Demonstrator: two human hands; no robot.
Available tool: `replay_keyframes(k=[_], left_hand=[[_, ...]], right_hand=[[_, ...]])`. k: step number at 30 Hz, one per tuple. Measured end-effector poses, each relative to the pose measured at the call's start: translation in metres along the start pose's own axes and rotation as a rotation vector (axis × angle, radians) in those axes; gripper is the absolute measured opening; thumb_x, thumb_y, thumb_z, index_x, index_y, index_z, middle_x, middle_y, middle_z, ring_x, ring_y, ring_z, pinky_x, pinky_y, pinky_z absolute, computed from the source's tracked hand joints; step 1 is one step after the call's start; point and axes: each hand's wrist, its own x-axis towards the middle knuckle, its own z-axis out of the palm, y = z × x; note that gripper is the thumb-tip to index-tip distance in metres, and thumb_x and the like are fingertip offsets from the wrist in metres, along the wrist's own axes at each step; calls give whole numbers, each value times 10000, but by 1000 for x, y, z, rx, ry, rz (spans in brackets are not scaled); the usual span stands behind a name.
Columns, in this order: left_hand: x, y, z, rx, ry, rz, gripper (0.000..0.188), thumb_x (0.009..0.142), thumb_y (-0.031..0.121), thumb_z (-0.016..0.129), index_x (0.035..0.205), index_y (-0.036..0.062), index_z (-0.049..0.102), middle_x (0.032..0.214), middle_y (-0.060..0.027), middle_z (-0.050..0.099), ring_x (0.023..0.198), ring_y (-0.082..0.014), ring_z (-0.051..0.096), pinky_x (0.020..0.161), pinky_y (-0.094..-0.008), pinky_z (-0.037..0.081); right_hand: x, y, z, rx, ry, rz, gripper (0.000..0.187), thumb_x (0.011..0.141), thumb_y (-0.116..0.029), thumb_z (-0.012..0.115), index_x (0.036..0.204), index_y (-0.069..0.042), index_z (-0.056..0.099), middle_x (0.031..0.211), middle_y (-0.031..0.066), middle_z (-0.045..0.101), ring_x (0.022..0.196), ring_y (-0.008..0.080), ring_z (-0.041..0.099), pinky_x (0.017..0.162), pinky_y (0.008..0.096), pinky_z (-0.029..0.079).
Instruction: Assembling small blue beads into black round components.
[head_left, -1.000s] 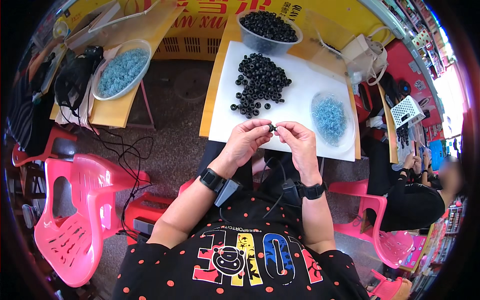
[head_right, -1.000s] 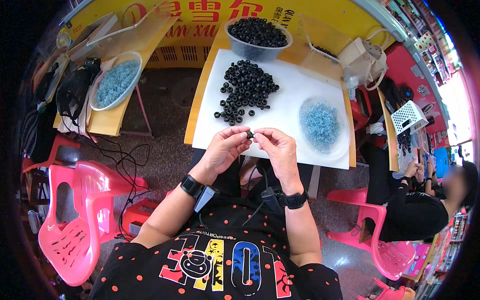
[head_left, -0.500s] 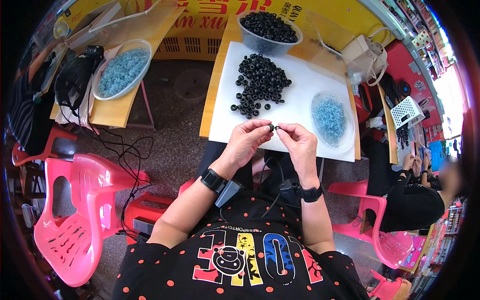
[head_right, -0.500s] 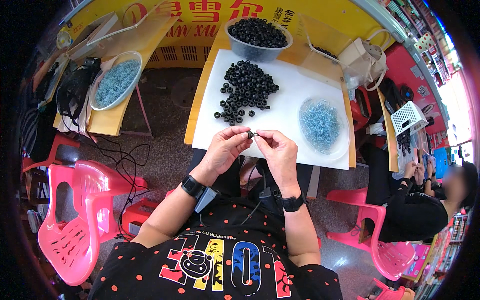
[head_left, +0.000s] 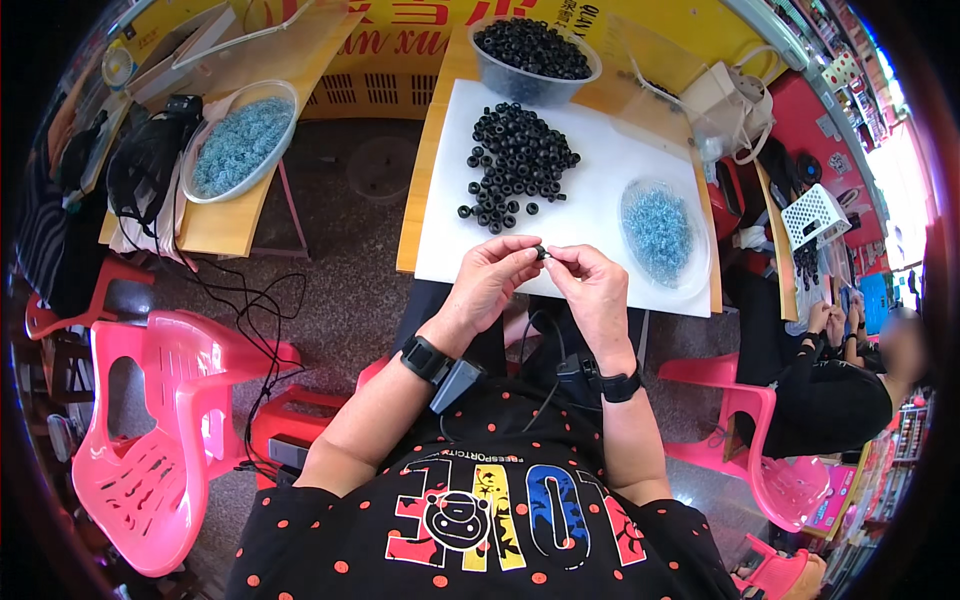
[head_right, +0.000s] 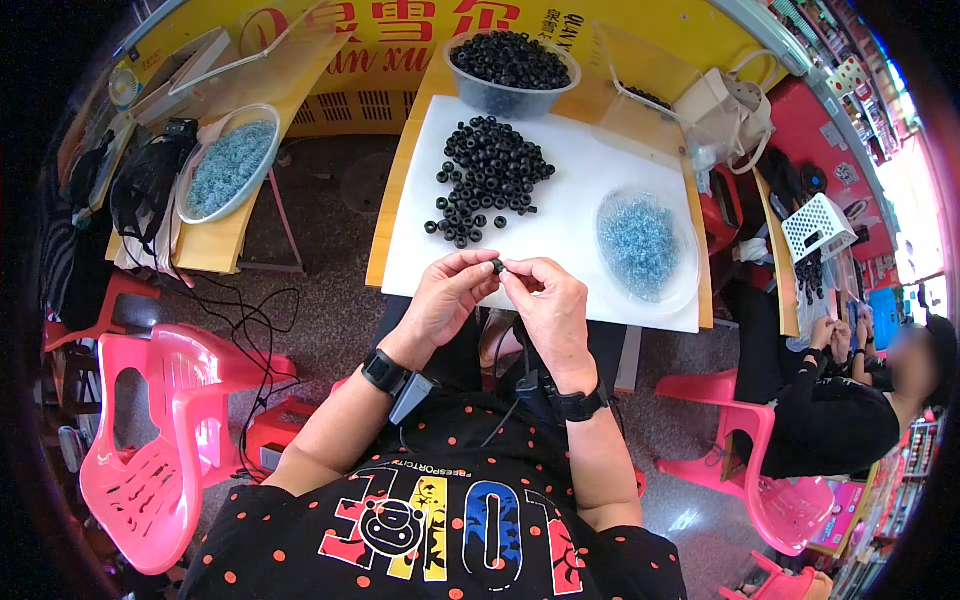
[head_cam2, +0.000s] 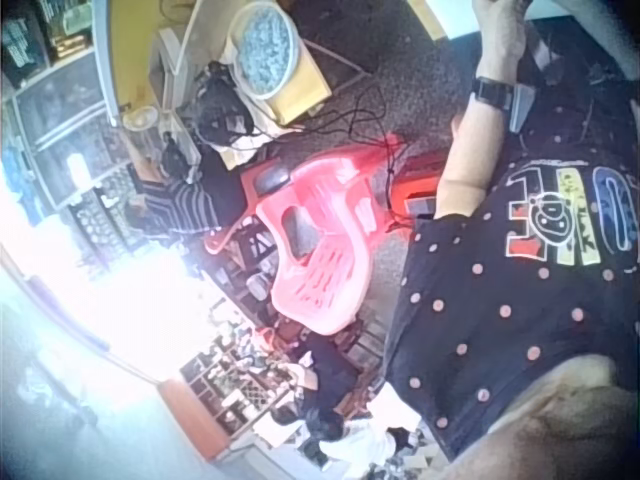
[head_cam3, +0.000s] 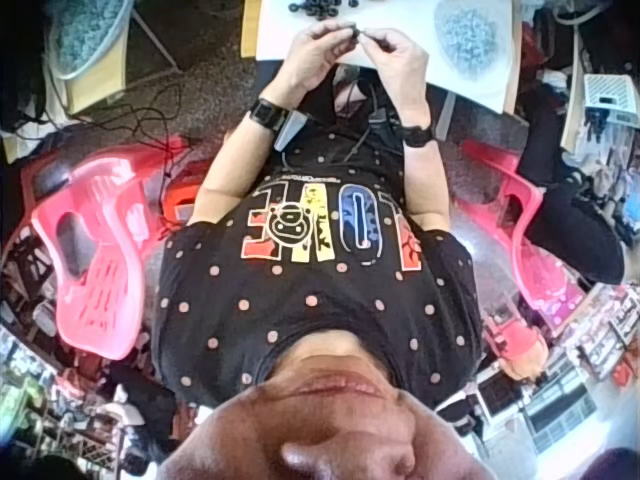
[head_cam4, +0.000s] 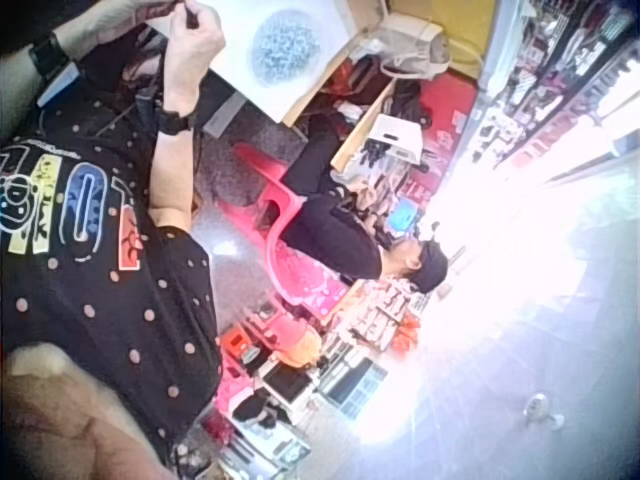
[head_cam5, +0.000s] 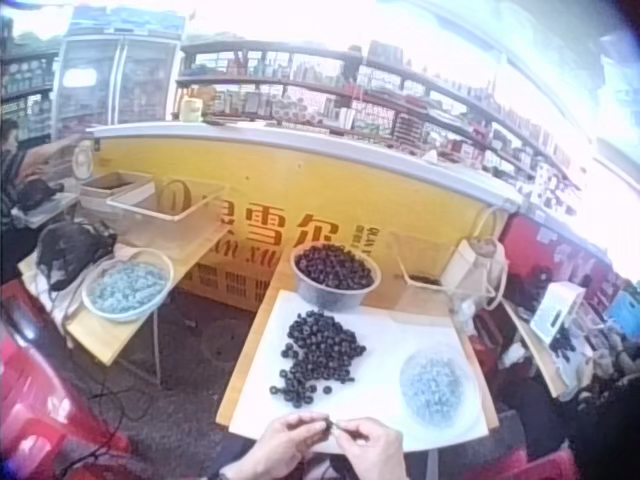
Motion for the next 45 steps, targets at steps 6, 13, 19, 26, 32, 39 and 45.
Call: replay_keyframes(k=[6, 13, 19, 26, 32, 39, 45], left_hand=[[0, -1, 0, -47, -9, -24, 196, 991, 34, 630, 1176, -12, 672, 1066, -95, 700, 965, -170, 685, 908, -291, 573], [1, -2, -1, -64, 10, -36, 197, 993, 33, 625, 1179, -15, 668, 1065, -100, 701, 965, -176, 688, 903, -292, 577], [0, -2, 1, -5, 9, -6, 202, 989, 37, 635, 1181, -14, 670, 1062, -94, 701, 956, -162, 684, 898, -288, 578], [0, -3, -1, 1, 0, -26, 212, 993, 43, 634, 1195, -4, 674, 1068, -82, 701, 953, -152, 680, 886, -288, 578], [0, -2, -1, 7, 3, -46, 239, 991, 56, 642, 1224, 7, 672, 1082, -81, 703, 963, -152, 681, 902, -299, 570], [2, 2, -8, -9, -51, -167, 276, 978, 68, 664, 1247, 7, 655, 1073, -79, 706, 976, -159, 684, 907, -305, 568], [5, 10, -18, -18, -174, -255, 506, 925, 57, 727, 1386, 7, 523, 1151, -97, 675, 1005, -173, 680, 897, -302, 574]], right_hand=[[-2, -1, 0, -33, 29, -24, 154, 871, -9, 752, 1021, 27, 749, 927, 94, 754, 748, 97, 690, 690, 236, 548], [-2, -2, -1, -47, 37, -27, 152, 866, -3, 752, 1014, 33, 742, 925, 98, 754, 762, 102, 701, 699, 240, 554], [-3, -5, 1, -93, 27, -40, 150, 878, -14, 753, 1023, 27, 751, 908, 77, 754, 752, 76, 671, 691, 225, 537], [-3, -2, 0, -129, 24, -93, 150, 882, -19, 754, 1026, 26, 757, 952, 84, 758, 782, 87, 675, 718, 236, 540], [-2, 6, -1, -61, -24, -58, 135, 858, -14, 770, 985, 21, 746, 952, 120, 748, 817, 148, 710, 728, 264, 554], [0, 16, -7, -33, -83, -117, 208, 790, 7, 816, 982, -1, 737, 867, 41, 673, 765, 94, 596, 708, 242, 501], [4, 17, -15, 158, -295, -1, 319, 830, 1, 788, 1142, -20, 725, 905, 14, 700, 802, 83, 636, 728, 236, 512]])
